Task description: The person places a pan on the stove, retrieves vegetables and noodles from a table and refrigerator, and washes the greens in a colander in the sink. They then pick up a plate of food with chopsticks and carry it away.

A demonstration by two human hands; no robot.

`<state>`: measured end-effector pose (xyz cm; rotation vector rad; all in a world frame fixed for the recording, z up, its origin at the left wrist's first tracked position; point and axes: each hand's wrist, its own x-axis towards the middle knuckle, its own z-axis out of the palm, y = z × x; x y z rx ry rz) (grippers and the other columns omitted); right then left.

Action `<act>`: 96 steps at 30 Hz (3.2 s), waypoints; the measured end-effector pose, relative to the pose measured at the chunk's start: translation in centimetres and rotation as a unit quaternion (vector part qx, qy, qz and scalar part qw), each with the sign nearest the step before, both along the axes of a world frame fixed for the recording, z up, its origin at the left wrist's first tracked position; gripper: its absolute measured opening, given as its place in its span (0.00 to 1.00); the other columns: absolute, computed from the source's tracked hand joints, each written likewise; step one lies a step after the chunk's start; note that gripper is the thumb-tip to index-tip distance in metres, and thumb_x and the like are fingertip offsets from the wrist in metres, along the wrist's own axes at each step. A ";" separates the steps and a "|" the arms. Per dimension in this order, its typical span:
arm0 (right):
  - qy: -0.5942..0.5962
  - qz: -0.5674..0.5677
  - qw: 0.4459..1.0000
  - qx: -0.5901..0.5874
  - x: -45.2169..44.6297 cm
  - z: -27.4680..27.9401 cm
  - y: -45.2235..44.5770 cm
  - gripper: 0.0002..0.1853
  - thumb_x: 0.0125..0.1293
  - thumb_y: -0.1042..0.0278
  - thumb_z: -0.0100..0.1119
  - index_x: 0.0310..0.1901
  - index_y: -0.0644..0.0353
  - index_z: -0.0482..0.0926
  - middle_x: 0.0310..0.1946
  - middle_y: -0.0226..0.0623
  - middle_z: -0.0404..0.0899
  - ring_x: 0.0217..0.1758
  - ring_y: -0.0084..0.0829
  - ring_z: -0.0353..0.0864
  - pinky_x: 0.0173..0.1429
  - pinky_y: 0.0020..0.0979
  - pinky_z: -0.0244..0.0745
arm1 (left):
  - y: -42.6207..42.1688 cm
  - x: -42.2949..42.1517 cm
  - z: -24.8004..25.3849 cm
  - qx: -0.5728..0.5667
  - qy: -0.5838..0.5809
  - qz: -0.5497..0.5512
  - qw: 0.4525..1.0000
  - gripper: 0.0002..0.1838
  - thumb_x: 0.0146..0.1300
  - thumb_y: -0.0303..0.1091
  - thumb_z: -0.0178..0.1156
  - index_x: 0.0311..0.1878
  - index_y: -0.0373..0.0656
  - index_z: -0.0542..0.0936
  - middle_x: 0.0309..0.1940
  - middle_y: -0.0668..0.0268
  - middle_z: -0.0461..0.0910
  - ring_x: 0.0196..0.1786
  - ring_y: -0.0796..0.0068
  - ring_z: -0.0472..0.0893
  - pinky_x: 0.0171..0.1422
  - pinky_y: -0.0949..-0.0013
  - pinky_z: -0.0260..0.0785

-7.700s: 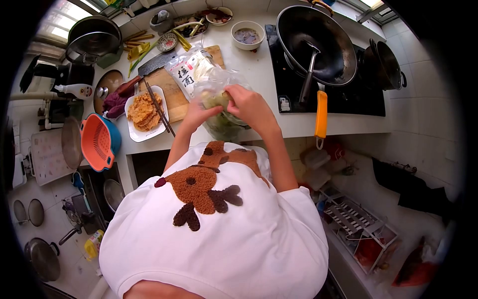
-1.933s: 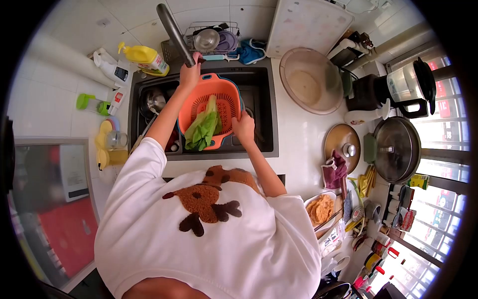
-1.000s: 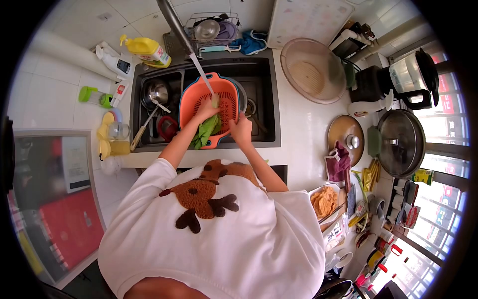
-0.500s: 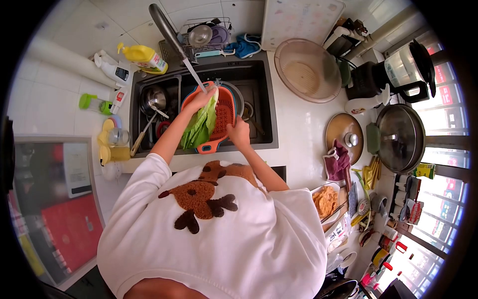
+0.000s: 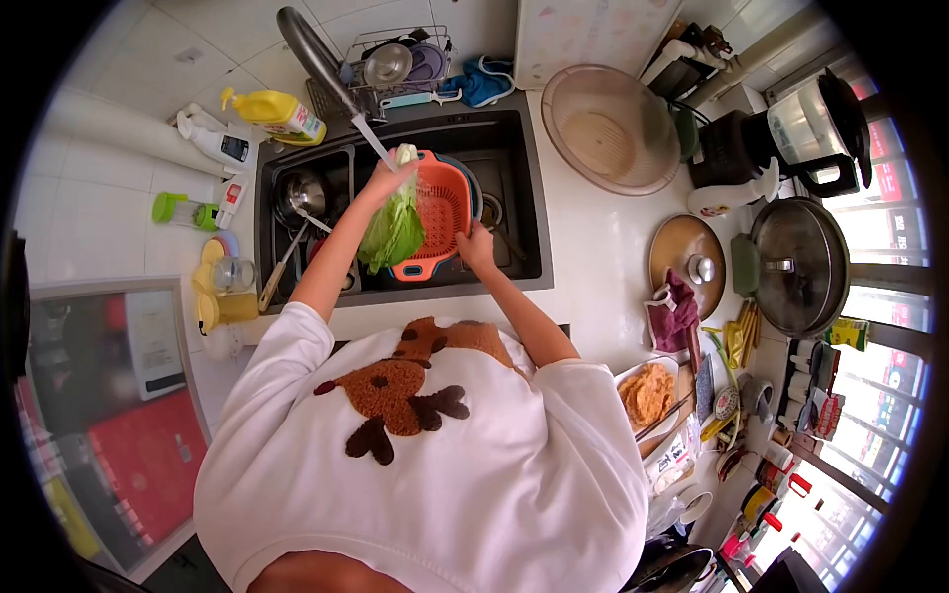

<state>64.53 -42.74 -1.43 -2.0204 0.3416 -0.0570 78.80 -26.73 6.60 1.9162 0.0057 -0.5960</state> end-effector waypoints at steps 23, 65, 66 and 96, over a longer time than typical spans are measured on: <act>0.015 0.010 1.000 -0.002 1.3 0.4 -2.0 0.18 0.48 0.72 0.50 0.44 0.68 0.72 0.23 0.47 0.77 0.22 0.35 0.80 0.23 0.33 0.76 | -0.3 -1.1 3.7 0.022 -0.133 0.005 0.991 0.20 0.58 0.45 0.52 0.48 0.41 0.67 0.37 0.63 0.72 0.40 0.72 0.71 0.45 0.71 0.63; 0.146 -0.031 0.985 0.082 0.6 5.9 -2.7 0.13 0.48 0.73 0.53 0.23 0.80 0.70 0.19 0.49 0.74 0.18 0.43 0.78 0.17 0.31 0.76 | -1.0 -3.9 4.7 -0.185 -0.220 0.199 0.937 0.20 0.57 0.34 0.53 0.52 0.39 0.63 0.44 0.62 0.72 0.46 0.72 0.71 0.51 0.72 0.62; 0.147 -0.033 0.985 0.083 0.6 6.1 -2.7 0.13 0.48 0.73 0.53 0.23 0.80 0.70 0.19 0.49 0.74 0.18 0.43 0.78 0.17 0.31 0.76 | -1.3 -4.0 4.6 -0.185 -0.219 0.197 0.938 0.20 0.57 0.34 0.53 0.52 0.39 0.63 0.44 0.62 0.72 0.46 0.72 0.71 0.51 0.72 0.62; -0.020 -0.031 0.995 0.096 -0.9 7.4 -1.7 0.11 0.47 0.72 0.48 0.30 0.71 0.74 0.15 0.47 0.74 0.14 0.35 0.77 0.21 0.30 0.73 | 2.0 1.4 2.4 0.053 -0.210 0.093 0.972 0.16 0.57 0.38 0.54 0.44 0.37 0.71 0.36 0.57 0.76 0.42 0.63 0.76 0.44 0.69 0.65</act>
